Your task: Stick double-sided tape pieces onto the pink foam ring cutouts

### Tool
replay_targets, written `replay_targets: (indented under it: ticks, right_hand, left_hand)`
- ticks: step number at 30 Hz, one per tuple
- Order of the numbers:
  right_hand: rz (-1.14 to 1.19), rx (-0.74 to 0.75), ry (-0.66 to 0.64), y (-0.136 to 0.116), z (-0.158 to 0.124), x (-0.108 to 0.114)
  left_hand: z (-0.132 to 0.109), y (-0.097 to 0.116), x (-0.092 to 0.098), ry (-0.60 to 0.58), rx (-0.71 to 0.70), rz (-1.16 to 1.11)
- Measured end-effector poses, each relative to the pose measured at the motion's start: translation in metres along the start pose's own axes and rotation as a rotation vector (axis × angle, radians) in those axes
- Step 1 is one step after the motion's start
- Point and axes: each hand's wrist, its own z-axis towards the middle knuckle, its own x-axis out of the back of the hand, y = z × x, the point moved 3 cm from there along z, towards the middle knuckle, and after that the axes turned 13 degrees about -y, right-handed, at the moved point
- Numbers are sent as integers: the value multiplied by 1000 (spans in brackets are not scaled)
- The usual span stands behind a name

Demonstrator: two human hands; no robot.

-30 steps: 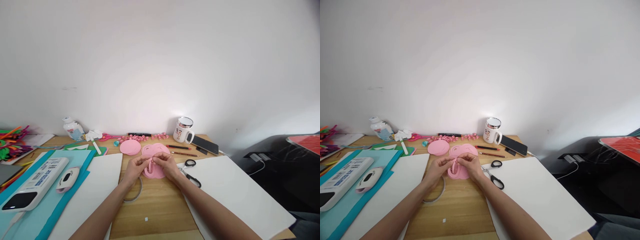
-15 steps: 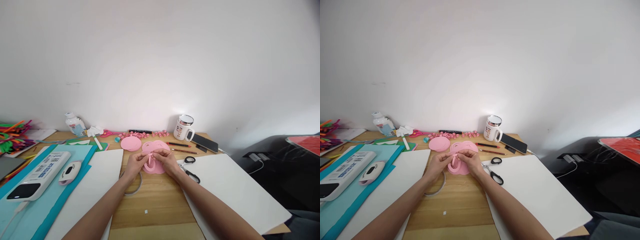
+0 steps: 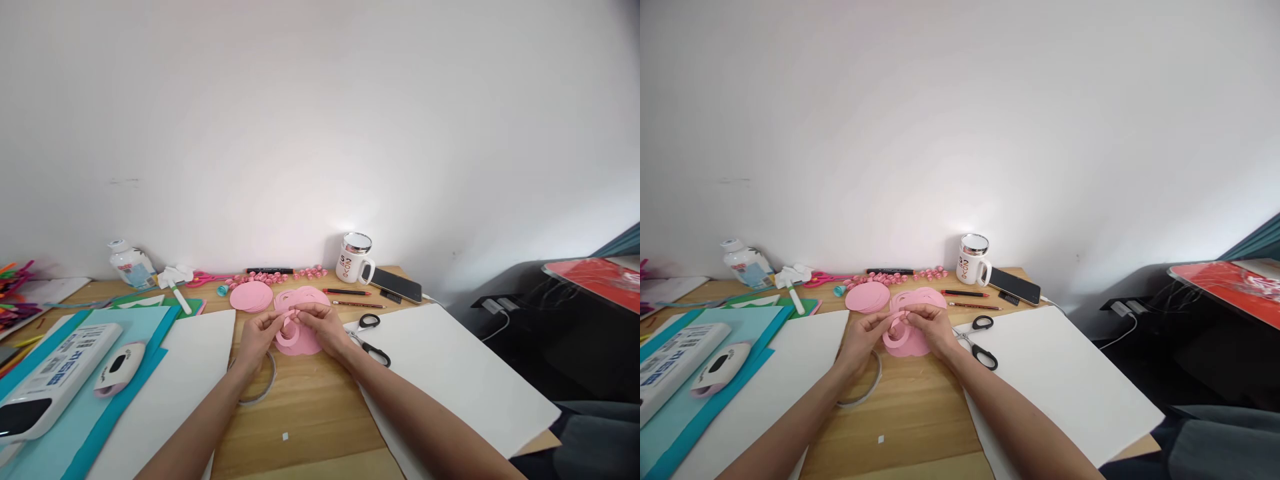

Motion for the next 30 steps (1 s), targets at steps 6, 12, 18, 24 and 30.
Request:
replay_targets:
  ticks: [6,12,18,24,30]
  right_hand:
    - [-14,19,47,0,0,3]
    - [-46,17,59,-2,0,2]
    - [-32,6,-9,0,1,2]
    - [-31,37,24,0,0,4]
    - [-30,36,30,-2,1,4]
  left_hand:
    - [-2,5,-6,-74,-10,-11]
    - [-2,6,-5,-72,-8,-18]
    - [1,1,0,-40,16,-62]
    - [-1,2,-3,-97,-6,0]
    - [-1,2,-4,-125,9,-66]
